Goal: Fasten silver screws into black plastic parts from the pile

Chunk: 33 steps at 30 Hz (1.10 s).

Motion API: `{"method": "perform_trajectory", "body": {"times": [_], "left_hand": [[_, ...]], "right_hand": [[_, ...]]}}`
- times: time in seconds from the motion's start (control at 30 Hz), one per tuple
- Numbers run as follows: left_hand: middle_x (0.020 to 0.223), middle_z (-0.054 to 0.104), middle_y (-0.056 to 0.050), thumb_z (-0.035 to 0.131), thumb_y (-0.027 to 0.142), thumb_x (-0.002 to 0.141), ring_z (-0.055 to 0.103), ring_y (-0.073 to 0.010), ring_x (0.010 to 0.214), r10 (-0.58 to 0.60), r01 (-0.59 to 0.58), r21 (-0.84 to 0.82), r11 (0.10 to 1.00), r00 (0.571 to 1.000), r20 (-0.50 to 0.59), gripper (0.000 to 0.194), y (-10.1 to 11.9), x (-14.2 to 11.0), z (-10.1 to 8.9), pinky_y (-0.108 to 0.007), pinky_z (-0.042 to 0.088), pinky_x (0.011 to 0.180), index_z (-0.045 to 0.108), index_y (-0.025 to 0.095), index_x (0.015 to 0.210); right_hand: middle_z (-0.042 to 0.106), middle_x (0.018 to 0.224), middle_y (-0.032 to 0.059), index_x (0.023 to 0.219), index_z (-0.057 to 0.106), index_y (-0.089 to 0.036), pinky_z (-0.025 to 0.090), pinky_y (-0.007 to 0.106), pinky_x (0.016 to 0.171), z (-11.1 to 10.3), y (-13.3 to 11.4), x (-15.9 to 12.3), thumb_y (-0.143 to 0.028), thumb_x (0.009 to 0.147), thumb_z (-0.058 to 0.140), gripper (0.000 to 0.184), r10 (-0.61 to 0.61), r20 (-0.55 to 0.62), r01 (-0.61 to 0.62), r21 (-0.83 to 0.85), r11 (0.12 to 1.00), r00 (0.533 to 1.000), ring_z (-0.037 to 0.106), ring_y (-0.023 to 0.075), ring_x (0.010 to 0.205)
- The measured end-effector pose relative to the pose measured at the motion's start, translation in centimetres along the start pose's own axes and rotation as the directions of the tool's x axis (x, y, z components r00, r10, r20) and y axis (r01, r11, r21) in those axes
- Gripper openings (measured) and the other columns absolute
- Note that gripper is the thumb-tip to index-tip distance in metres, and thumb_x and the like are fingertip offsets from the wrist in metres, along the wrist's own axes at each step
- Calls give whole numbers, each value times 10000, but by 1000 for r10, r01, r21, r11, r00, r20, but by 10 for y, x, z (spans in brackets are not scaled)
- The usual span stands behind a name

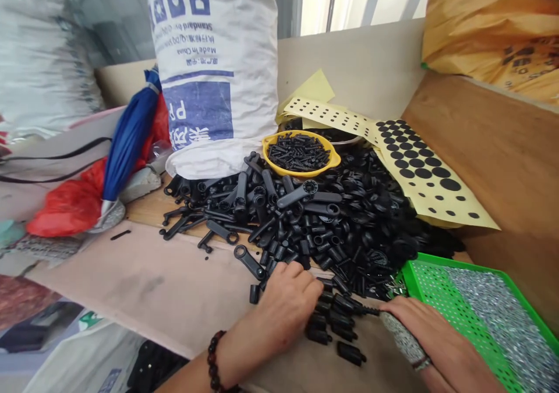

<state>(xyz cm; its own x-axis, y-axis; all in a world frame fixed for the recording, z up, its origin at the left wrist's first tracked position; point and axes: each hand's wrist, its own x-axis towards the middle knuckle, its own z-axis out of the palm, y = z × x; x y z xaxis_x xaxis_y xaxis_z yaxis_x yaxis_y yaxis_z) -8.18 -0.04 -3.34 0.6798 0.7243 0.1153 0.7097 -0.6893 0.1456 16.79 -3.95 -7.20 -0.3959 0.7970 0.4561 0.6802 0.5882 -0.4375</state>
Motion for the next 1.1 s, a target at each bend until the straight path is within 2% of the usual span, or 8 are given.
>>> {"method": "perform_trajectory", "body": {"times": [0.13,0.27,0.4,0.5,0.57,0.67,0.9,1.1], "left_hand": [[793,565,-23,521,90,855,457,-204,777,37,-48,147,988,996,80,88,-13,-2,8,-353,333,708,506,175,874],[810,587,-36,506,69,842,476,-216,799,59,-68,142,988,996,71,113,-17,-2,13,-370,343,726,510,169,895],[952,621,-49,488,33,812,526,-196,883,-9,-3,-178,984,998,-69,268,-18,-1,5,-353,373,812,513,174,1038],[1076,612,-51,488,44,827,552,-157,962,-46,-23,-511,859,992,-121,355,-14,0,-7,-270,417,838,483,180,1154],[1091,612,-55,502,60,834,563,-148,979,-50,-36,-633,774,992,-117,357,-9,2,-13,-232,442,822,494,182,1169],[1089,621,-75,507,80,841,568,-168,1003,-40,-68,-688,722,989,-140,323,-1,4,-19,-251,452,855,523,175,1150],[1010,660,-88,505,105,872,594,-177,954,17,-138,-687,714,984,-180,249,10,12,-21,-259,461,855,571,135,1110],[999,691,-63,540,145,872,632,-167,906,-11,-88,-678,729,990,-141,245,15,15,-20,-234,472,828,589,147,1113]], "right_hand": [[675,985,58,1094,578,-268,503,374,761,-13,-10,13,-203,815,393,341,4,63,-5,11,1000,998,636,258,896],[670,943,59,1063,583,-269,499,367,733,-21,-18,22,-217,838,385,304,14,136,-20,48,999,991,631,255,876],[652,863,53,1036,575,-274,482,354,680,-14,-23,27,-261,873,357,273,32,22,-34,100,994,999,620,232,779],[625,852,54,1028,548,-257,457,347,676,-7,-30,32,-258,905,327,253,11,-44,-5,140,990,999,592,219,764],[607,863,60,1019,529,-234,429,355,690,-4,-34,36,-257,924,315,235,3,-45,4,136,991,999,568,219,775],[577,816,51,958,512,-213,382,355,680,-4,-38,40,-247,932,316,201,-27,-29,30,111,993,999,523,212,739],[525,736,27,827,484,-204,328,367,732,0,-37,37,-91,853,331,192,-70,31,70,15,997,997,455,197,692],[532,747,32,929,497,-189,319,396,786,1,-32,31,-108,822,344,203,-30,46,33,-69,997,998,483,206,708]]}}
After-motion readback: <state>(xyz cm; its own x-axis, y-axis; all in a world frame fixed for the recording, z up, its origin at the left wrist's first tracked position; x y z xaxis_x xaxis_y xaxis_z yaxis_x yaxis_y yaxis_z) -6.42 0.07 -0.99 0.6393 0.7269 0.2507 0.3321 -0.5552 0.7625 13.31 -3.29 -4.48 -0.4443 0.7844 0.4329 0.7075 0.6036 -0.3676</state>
